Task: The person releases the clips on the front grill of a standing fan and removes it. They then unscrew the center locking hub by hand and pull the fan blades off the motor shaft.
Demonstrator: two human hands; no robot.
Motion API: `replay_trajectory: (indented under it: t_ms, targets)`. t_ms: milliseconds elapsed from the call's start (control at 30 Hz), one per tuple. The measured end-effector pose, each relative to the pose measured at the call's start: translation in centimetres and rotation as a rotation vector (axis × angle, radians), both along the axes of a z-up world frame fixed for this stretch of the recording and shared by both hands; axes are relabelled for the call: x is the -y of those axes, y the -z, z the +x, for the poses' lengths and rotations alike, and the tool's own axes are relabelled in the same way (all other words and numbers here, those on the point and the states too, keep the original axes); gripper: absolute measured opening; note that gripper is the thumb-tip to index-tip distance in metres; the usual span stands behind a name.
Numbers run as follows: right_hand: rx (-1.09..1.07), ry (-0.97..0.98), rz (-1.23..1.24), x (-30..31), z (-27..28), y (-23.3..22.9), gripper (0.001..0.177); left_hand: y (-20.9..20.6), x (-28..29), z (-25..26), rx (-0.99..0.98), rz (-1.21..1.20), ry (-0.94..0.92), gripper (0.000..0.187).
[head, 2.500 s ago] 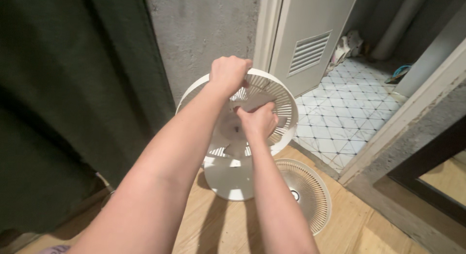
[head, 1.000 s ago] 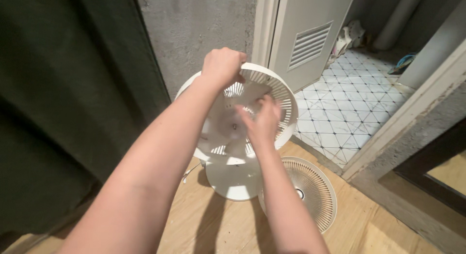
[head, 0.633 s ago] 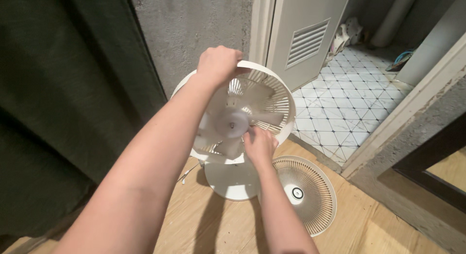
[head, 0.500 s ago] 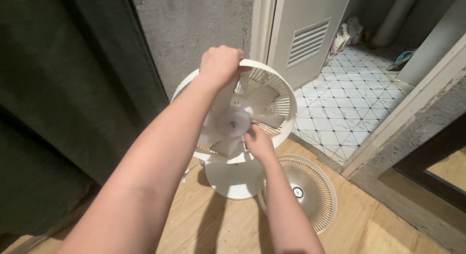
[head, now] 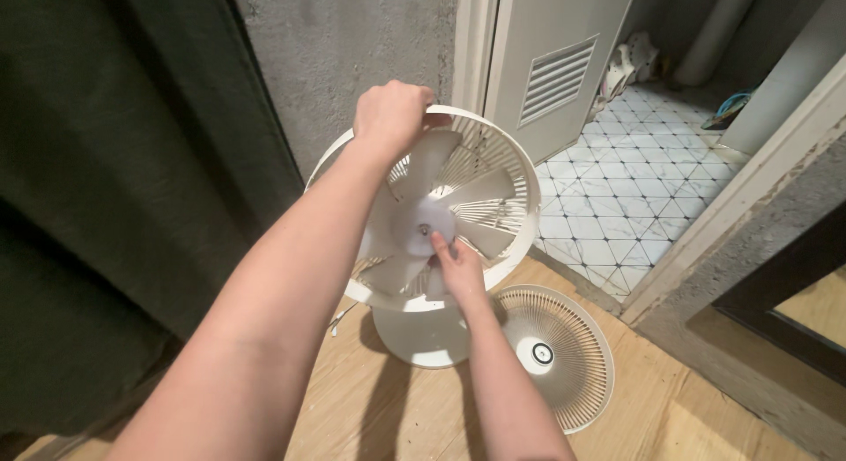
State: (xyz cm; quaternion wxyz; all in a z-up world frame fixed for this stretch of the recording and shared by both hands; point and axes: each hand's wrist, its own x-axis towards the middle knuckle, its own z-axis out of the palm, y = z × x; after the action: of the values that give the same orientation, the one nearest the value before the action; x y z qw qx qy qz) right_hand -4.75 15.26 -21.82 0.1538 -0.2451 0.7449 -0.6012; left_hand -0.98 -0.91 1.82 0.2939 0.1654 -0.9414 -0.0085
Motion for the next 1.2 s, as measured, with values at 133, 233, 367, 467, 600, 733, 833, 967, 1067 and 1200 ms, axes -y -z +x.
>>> replay_trajectory:
  t_ms: [133,233,367,467,600,733,833,967,1067,1200]
  targets:
    - [-0.013,0.003,-0.074,0.7,0.0,1.1,0.056,-0.1,-0.3,0.6,0.004,-0.040,0.006,0.039]
    - [-0.191,0.008,-0.022,0.3,0.1,0.6,0.060,-0.2,-0.6,1.0,0.062,-0.021,0.046,0.037]
    - [-0.621,0.241,0.055,-0.3,1.4,-2.4,0.063,-0.3,-0.7,1.7,0.108,-0.021,0.046,0.054]
    - [-0.799,0.332,0.104,-0.5,2.6,-3.6,0.058,0.0,-0.6,1.8,0.069,-0.025,0.050,0.045]
    - [-0.838,0.360,0.083,-0.8,2.5,-3.2,0.046,0.5,-0.6,1.8,0.082,-0.038,0.064,0.036]
    - [-0.797,0.354,0.050,-0.7,2.3,-2.1,0.039,0.5,-0.9,1.7,0.092,-0.046,0.056,0.036]
    - [-0.779,0.370,0.036,-0.4,2.1,-2.2,0.041,0.4,-1.2,1.7,0.113,-0.085,0.040,0.035]
    - [-0.814,0.327,0.062,-0.1,2.2,-3.0,0.054,0.6,-1.5,2.3,0.125,-0.086,-0.023,0.037]
    - [-0.797,0.308,0.078,-0.5,2.4,-4.1,0.055,0.5,-2.0,2.5,0.084,-0.094,-0.004,0.042]
    - [-0.817,0.290,0.065,-1.3,2.2,-4.4,0.053,0.0,-2.5,1.9,0.129,-0.105,-0.010,0.038]
